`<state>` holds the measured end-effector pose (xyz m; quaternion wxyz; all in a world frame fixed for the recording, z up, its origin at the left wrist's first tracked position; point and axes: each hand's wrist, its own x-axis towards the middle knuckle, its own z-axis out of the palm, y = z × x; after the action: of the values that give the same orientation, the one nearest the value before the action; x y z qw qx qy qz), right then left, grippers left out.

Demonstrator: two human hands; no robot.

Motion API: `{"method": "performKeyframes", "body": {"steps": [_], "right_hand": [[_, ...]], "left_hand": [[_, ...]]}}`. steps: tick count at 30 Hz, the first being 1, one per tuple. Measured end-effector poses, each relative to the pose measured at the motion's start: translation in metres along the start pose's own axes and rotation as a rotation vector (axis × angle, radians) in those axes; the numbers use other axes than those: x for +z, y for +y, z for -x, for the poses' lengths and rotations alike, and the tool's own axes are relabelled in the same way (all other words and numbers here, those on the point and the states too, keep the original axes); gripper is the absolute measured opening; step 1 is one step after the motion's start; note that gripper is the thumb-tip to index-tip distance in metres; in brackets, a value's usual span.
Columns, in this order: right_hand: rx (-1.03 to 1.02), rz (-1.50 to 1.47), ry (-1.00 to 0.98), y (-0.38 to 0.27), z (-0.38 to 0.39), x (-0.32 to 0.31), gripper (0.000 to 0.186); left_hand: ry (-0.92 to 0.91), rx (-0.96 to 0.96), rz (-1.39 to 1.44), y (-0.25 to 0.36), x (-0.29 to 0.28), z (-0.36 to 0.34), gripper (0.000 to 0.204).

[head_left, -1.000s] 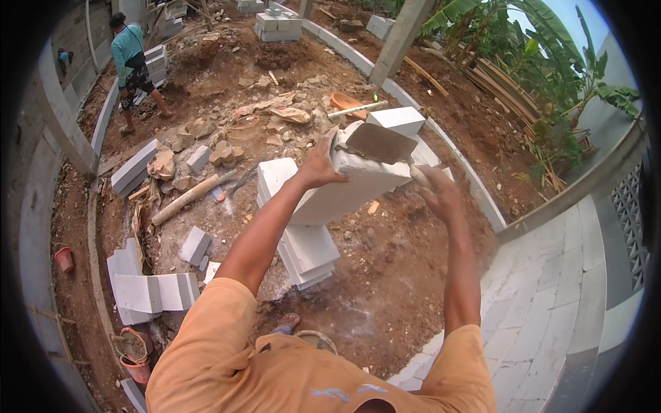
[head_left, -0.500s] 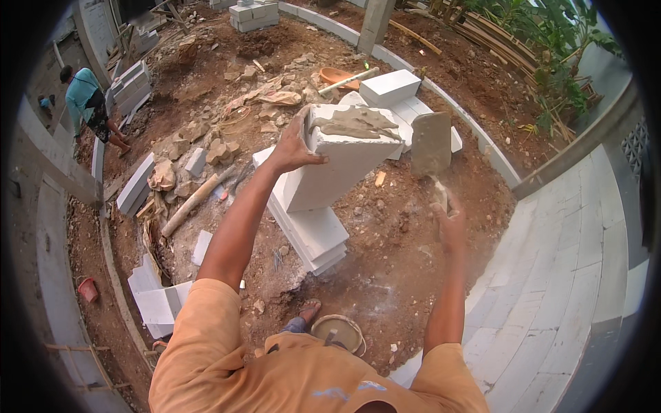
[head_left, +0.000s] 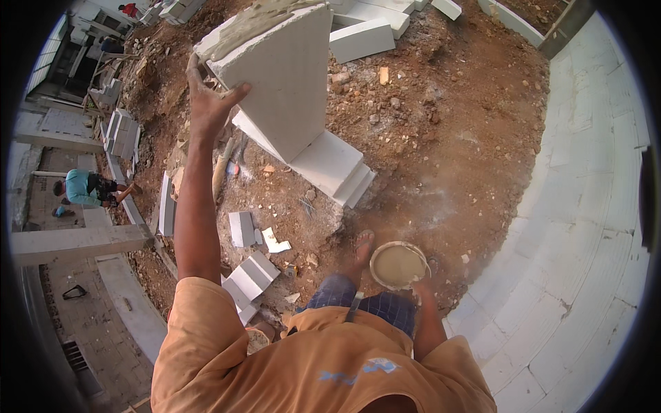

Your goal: The person applies mortar to a low wall using a trowel and bucket, then picks up and places white blocks onto the wall. The person repeats this process, applying mortar and positioning blocks along the wall.

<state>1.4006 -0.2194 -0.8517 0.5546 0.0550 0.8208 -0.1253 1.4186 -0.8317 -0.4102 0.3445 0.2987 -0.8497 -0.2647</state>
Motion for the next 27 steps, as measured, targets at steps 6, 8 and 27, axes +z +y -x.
{"method": "performKeyframes", "body": {"steps": [6,8,27], "right_hand": [[-0.426,0.143,0.19,-0.044,-0.057,0.007,0.07],[-0.584,0.069,0.191,-0.105,-0.027,-0.027,0.068],[-0.856,-0.436,-0.25,-0.495,0.141,-0.035,0.057]], "left_hand": [[0.138,-0.117,-0.137,0.001,-0.003,0.024,0.138],[0.178,-0.136,-0.11,0.015,-0.001,0.033,0.137],[0.288,-0.22,0.173,-0.044,-0.049,0.05,0.136]]}}
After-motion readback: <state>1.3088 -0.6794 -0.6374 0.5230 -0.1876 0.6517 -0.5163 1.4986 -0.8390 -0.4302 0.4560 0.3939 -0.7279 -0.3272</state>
